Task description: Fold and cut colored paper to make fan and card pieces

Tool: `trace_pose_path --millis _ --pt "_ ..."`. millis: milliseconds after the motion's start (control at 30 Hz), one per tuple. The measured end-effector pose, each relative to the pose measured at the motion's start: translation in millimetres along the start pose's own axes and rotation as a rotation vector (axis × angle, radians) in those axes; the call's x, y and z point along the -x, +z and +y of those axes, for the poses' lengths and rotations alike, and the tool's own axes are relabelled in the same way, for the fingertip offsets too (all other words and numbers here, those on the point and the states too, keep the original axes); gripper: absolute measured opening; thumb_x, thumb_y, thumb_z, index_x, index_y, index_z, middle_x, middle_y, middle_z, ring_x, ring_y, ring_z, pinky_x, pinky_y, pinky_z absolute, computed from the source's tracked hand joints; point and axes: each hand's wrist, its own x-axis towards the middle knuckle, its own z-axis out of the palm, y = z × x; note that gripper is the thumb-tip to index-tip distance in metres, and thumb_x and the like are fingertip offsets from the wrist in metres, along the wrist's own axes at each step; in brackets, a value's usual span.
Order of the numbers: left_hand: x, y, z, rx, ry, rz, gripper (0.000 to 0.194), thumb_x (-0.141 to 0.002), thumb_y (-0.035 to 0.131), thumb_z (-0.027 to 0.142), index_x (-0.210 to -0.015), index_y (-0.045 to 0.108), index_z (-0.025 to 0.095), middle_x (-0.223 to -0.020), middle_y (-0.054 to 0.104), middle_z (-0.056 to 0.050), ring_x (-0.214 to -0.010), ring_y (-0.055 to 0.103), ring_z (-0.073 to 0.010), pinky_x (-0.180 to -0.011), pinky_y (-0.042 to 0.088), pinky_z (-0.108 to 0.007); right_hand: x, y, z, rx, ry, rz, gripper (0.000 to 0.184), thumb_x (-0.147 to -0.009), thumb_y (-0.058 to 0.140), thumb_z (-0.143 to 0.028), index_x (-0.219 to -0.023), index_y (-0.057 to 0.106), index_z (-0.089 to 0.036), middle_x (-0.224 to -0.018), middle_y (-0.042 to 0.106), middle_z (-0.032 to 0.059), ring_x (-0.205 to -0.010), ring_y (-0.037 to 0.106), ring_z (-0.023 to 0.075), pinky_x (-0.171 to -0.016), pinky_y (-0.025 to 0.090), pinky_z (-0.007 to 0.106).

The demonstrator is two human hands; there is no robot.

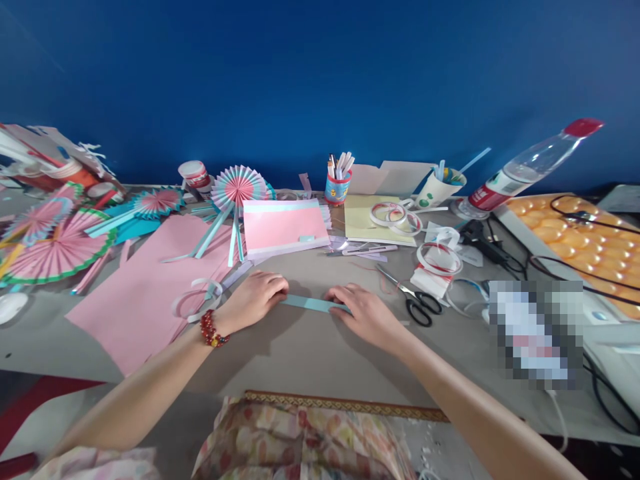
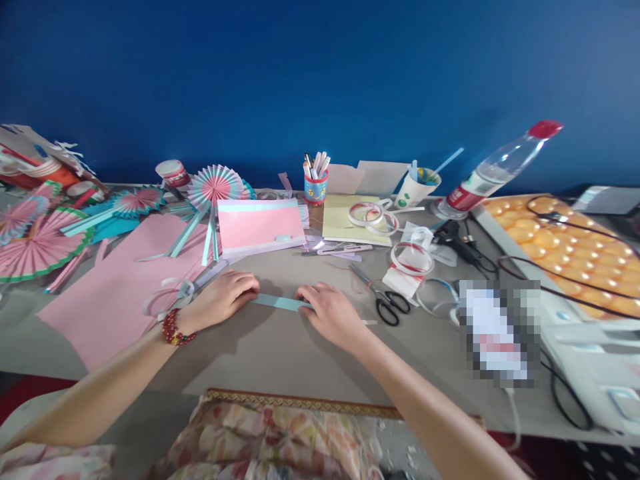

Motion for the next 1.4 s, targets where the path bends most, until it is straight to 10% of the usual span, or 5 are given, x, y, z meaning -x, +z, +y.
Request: trace_pose_path --millis 500,667,967,1400 --pt "2 -0.8 2 -0.089 0.025 0.040 0.011 -0.096 0.048 0.017 -0.098 0.059 0.019 -0.098 0.062 -0.004 -0.091 0.058 -0.0196 -0.083 0.042 -0.034 2 3 2 0.049 -0.073 0.051 0.014 -0.090 0.055 -0.015 -0.102 0.056 -0.023 -0.103 0.063 0.0047 -0.099 0.059 0.0207 -0.086 0.046 0.033" --pt "3 6.1 23 -0.209 0.234 0.027 0.029 -0.096 0.041 0.010 -0.118 0.057 0.019 -0.119 0.058 -0.008 -0.109 0.050 -0.0225 -0.095 0.039 -0.038 2 2 5 0.021 -0.094 0.050 0.012 -0.092 0.054 -0.018 -0.103 0.056 -0.022 -0.105 0.062 0.0059 -0.099 0.058 0.0210 -0.087 0.046 0.033" --pt "-1 27.2 39 -0.259 0.307 -0.091 0.045 -0.098 0.046 0.042 -0.137 0.047 0.020 -0.118 0.058 -0.009 -0.104 0.049 -0.0242 -0.092 0.042 -0.039 2 5 4 0.003 -0.065 0.060 0.013 -0.089 0.055 -0.014 -0.099 0.056 -0.022 -0.101 0.062 0.0048 -0.096 0.058 0.0201 -0.085 0.045 0.032" --pt "1 29.4 38 -0.246 0.277 -0.078 0.044 -0.098 0.044 0.044 -0.136 0.048 0.022 -0.127 0.054 -0.008 -0.109 0.046 -0.0245 -0.095 0.037 -0.039 21 -18 26 -0.124 0.102 -0.003 0.012 -0.087 0.053 -0.018 -0.097 0.058 -0.022 -0.078 0.065 -0.0013 -0.072 0.061 0.0159 -0.063 0.042 0.025"
